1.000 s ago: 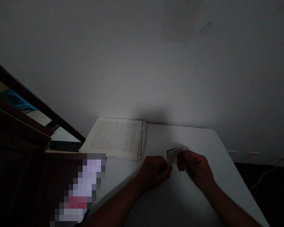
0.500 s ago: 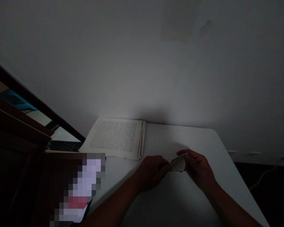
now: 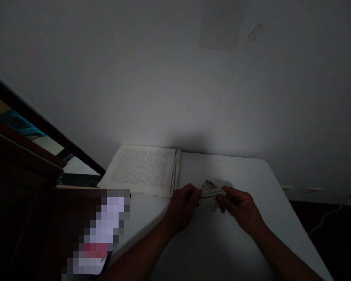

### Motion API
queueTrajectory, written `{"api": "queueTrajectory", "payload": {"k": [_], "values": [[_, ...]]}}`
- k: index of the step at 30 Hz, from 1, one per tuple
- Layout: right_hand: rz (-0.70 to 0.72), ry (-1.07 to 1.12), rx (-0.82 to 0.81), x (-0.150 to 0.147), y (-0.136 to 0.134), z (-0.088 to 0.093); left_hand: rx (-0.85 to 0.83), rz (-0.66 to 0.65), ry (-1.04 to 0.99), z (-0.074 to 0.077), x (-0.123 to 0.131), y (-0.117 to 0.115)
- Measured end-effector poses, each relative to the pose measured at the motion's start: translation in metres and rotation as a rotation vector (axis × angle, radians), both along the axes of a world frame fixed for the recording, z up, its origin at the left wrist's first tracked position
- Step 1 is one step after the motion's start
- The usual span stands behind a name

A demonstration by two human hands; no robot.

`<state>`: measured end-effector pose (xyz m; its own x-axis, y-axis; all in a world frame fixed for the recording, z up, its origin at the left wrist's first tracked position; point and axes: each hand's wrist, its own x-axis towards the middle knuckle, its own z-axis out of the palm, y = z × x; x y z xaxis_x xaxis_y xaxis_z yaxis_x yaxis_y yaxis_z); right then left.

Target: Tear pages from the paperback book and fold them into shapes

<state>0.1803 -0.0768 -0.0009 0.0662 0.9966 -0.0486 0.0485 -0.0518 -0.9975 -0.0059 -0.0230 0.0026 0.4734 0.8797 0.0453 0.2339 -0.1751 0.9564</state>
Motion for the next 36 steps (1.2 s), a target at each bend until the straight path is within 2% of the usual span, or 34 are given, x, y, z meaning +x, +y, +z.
{"api": "queueTrajectory", "payload": {"k": [4,8,11,14,16,20,25,31,36], "values": [[0.020,0.039,-0.051,0.000,0.000,-0.001,0.136,0.057,0.085,0.000,0.001,0.000],[0.059,0.225,-0.073,0.001,0.001,-0.004,0.258,0.071,0.167,0.001,-0.001,0.001],[0.028,0.301,-0.036,0.002,0.003,-0.005,0.210,0.059,0.131,0.002,-0.001,0.000],[-0.035,0.257,0.029,0.002,0.003,-0.004,0.019,0.038,-0.022,0.002,0.001,-0.003],[-0.082,0.171,0.073,0.000,0.002,0.000,-0.051,0.046,-0.110,0.002,0.003,-0.004],[-0.210,-0.021,0.134,-0.002,-0.002,0.007,0.003,0.088,-0.147,0.004,0.003,-0.006],[-0.289,-0.075,0.217,-0.004,-0.006,0.008,0.129,0.099,-0.186,0.001,0.000,-0.004],[-0.213,-0.040,0.342,-0.006,-0.008,0.007,0.142,0.085,-0.316,0.001,-0.002,-0.004],[-0.266,-0.092,0.337,-0.009,-0.008,0.005,0.112,0.149,-0.316,0.001,0.000,-0.007]]}}
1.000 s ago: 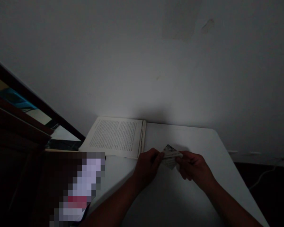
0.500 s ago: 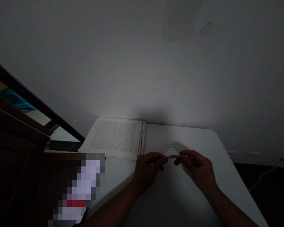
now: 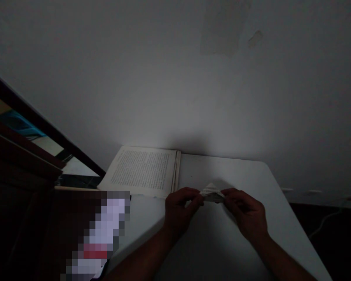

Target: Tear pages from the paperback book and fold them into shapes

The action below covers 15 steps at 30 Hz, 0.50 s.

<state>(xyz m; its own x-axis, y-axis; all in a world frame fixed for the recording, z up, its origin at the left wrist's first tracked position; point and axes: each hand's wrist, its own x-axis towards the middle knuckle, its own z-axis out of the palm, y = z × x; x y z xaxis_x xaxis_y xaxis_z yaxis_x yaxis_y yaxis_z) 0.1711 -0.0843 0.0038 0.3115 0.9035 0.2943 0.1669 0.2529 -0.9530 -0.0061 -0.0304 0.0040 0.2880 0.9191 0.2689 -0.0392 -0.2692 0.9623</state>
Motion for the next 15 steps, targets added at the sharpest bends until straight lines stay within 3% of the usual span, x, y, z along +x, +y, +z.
{"api": "queueTrajectory", "payload": {"k": [8,15], "values": [[-0.119,-0.006,-0.100,-0.0075,0.0033,0.0037,-0.088,0.118,-0.066,-0.0013,0.0050,-0.0030],[-0.016,-0.141,-0.109,-0.0059,0.0024,0.0032,0.010,-0.102,0.096,0.0033,0.0035,0.0025]]}}
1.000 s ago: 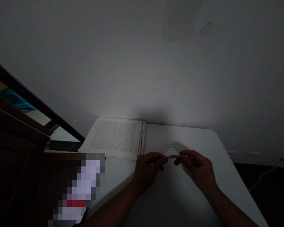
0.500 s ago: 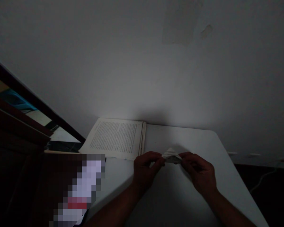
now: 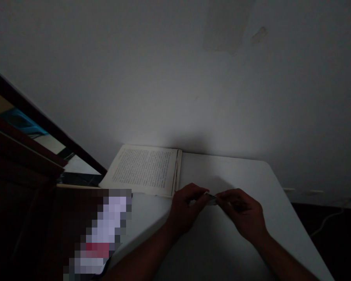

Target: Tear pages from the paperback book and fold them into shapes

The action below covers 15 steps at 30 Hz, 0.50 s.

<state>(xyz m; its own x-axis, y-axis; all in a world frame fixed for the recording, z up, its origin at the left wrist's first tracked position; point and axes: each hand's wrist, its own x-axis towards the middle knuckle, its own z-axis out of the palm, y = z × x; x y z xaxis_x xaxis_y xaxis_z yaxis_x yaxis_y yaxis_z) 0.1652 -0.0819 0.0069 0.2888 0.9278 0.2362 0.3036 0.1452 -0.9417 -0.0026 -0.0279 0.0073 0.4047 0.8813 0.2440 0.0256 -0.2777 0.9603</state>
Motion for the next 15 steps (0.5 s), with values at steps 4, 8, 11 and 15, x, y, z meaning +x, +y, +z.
{"api": "queueTrajectory", "payload": {"k": [4,8,11,15], "values": [[0.083,-0.051,-0.103,-0.0001,0.0009,-0.0027,0.020,-0.013,-0.011,0.0028,-0.0016,0.0020],[0.266,-0.088,-0.176,0.0015,0.0028,-0.0020,-0.002,-0.017,-0.026,0.0009,-0.0024,0.0020],[0.309,-0.085,-0.155,0.0045,0.0026,0.0015,-0.011,-0.059,-0.034,0.0014,-0.0028,0.0030],[0.347,-0.091,-0.129,0.0073,0.0015,0.0060,-0.013,-0.125,-0.062,0.0037,-0.0032,0.0047]]}}
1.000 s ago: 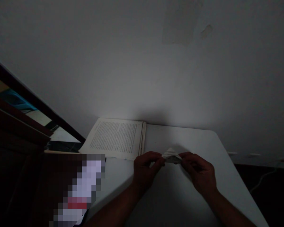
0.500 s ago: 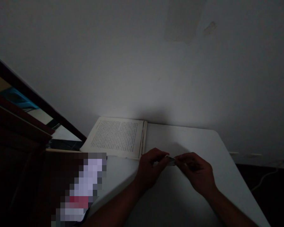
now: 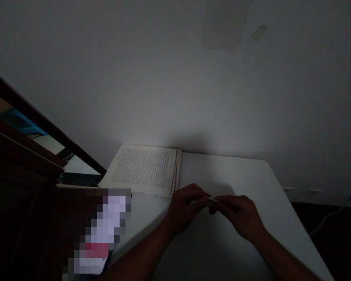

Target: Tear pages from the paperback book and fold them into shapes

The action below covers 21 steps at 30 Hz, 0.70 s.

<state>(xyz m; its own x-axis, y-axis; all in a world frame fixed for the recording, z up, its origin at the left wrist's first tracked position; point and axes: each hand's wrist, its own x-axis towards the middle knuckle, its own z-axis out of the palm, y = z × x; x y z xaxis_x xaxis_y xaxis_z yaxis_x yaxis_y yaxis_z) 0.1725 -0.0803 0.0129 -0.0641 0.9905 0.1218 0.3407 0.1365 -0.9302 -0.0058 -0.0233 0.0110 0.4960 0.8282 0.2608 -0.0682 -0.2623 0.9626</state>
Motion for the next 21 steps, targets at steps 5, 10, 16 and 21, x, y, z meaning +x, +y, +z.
{"api": "queueTrajectory", "payload": {"k": [5,10,16,21], "values": [[0.009,0.241,-0.109,-0.003,0.000,-0.001,-0.091,0.008,-0.088,-0.002,0.000,-0.002],[-0.007,0.500,-0.272,-0.001,0.002,-0.007,0.050,0.007,-0.038,-0.001,-0.003,-0.001],[0.020,0.555,-0.321,0.004,0.002,-0.011,0.105,-0.058,-0.059,-0.002,-0.005,0.003],[0.044,0.428,-0.294,0.002,0.001,-0.004,0.088,-0.024,-0.065,-0.005,-0.004,0.003]]}}
